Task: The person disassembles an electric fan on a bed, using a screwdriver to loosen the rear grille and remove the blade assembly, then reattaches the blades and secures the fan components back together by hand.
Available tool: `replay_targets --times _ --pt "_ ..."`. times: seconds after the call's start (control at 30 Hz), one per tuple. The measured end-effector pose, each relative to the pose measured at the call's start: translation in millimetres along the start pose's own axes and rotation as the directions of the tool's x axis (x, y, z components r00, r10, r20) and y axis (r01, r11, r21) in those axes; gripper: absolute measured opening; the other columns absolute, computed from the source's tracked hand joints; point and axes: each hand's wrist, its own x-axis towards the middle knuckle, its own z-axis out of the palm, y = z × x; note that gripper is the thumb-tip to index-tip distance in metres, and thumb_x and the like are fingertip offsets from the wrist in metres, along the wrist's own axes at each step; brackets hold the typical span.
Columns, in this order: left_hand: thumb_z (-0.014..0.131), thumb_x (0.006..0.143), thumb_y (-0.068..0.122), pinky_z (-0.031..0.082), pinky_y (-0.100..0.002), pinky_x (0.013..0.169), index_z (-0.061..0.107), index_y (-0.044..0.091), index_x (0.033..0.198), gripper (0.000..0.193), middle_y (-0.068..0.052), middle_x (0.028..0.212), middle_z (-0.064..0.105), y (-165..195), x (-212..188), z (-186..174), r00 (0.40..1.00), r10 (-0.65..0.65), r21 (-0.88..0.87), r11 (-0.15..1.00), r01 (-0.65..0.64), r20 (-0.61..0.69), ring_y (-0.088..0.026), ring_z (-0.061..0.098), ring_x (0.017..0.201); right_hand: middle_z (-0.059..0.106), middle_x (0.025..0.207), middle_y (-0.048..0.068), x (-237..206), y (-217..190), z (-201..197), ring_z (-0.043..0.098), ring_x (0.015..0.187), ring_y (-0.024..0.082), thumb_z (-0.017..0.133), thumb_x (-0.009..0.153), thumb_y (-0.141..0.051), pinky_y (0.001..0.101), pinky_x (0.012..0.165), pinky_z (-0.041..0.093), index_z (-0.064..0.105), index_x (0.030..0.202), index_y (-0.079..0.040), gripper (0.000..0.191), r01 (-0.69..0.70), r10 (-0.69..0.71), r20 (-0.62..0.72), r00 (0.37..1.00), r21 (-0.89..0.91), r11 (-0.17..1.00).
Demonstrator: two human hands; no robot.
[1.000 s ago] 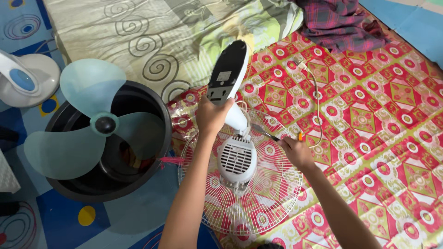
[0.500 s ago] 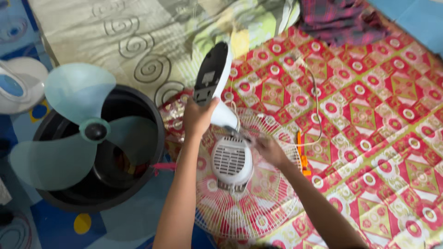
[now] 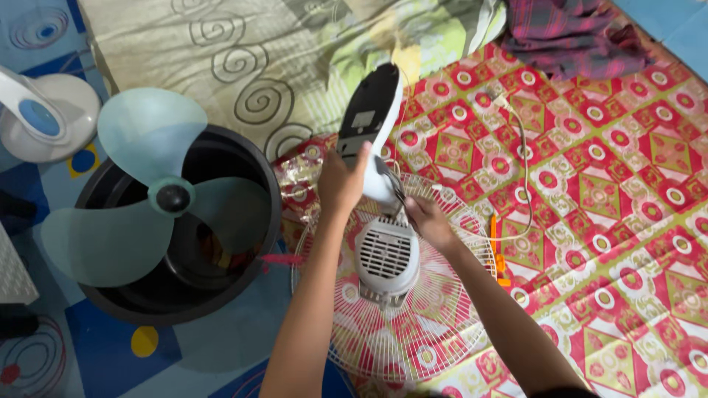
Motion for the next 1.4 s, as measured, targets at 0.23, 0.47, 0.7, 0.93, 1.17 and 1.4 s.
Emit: replay_targets --times 0.23,0.47,0.7,0.93,1.17,1.4 --pt "0.040 0.102 0.048 0.048 -0.057 0.093 0.057 -0.006 0.122 0.060 -0.032 0.116 0.066 -11.9 10.5 -2.8 0.997 -0.022 -0.049 0.998 0.026 0.074 -0.050 0.064 0.107 0.040 0.060 -0.002 12.6 -2.7 14.2 0.034 0.052 0.012 0.051 0.108 -0.036 0.0312 0.048 0.027 0.056 0.085 -0.004 0.039 -0.111 0.129 -0.074 0.989 0.204 0.973" --pt "0.044 0.103 0.042 0.046 -0.058 0.094 0.057 -0.008 0.117 0.054 -0.035 0.116 0.064 -7.6 8.8 -9.2 0.997 0.065 -0.098 0.993 -0.060 0.047 -0.053 0.060 0.109 0.049 0.067 -0.001 16.5 -15.0 9.7 0.043 0.063 0.012 0.051 0.110 -0.040 0.0330 0.057 0.041 0.066 0.099 -0.003 0.042 0.070 -0.087 -0.098 0.991 -0.159 0.985" --pt "0.042 0.106 0.041 0.047 -0.056 0.097 0.051 -0.007 0.127 0.053 -0.036 0.119 0.062 -1.0 15.7 -9.0 0.974 -0.066 -0.177 0.978 0.105 0.217 -0.052 0.060 0.112 0.068 0.072 0.017 6.3 -27.3 -4.0 0.066 0.064 0.039 0.061 0.101 -0.033 0.0496 0.055 0.048 0.068 0.098 -0.009 0.025 0.378 -0.459 0.094 0.883 -0.723 0.579" --pt "0.043 0.109 0.040 0.046 -0.053 0.102 0.049 0.000 0.136 0.049 -0.028 0.133 0.058 15.7 0.9 26.5 0.981 0.117 -0.154 0.984 -0.093 0.152 -0.045 0.058 0.122 0.063 0.070 0.020 -8.3 -40.1 -19.2 0.063 0.063 0.040 0.062 0.101 -0.028 0.0474 0.053 0.047 0.065 0.093 -0.006 0.024 0.318 -0.496 -0.095 0.863 -0.661 0.679" --pt "0.061 0.101 0.030 0.047 -0.039 0.102 0.042 0.000 0.141 0.053 -0.019 0.132 0.061 56.5 -27.5 61.7 0.936 0.310 -0.863 0.505 -0.012 0.169 -0.026 0.059 0.122 0.058 0.062 0.013 -53.7 -23.8 -87.4 0.052 0.053 0.024 0.060 0.103 -0.032 0.0403 0.053 0.046 0.064 0.091 -0.003 0.031 0.146 -0.380 -0.279 0.882 -0.605 0.783" --pt "0.054 0.101 0.022 0.048 -0.029 0.090 0.053 0.005 0.145 0.047 -0.006 0.124 0.065 80.4 -53.4 86.1 0.847 0.338 -0.808 0.565 0.167 0.411 -0.012 0.059 0.106 0.047 0.069 0.010 -93.7 -38.1 -152.5 0.040 0.060 0.014 0.057 0.112 -0.036 0.0391 0.054 0.036 0.064 0.092 0.000 0.042 -0.024 -0.123 -0.424 0.897 -0.325 0.945"
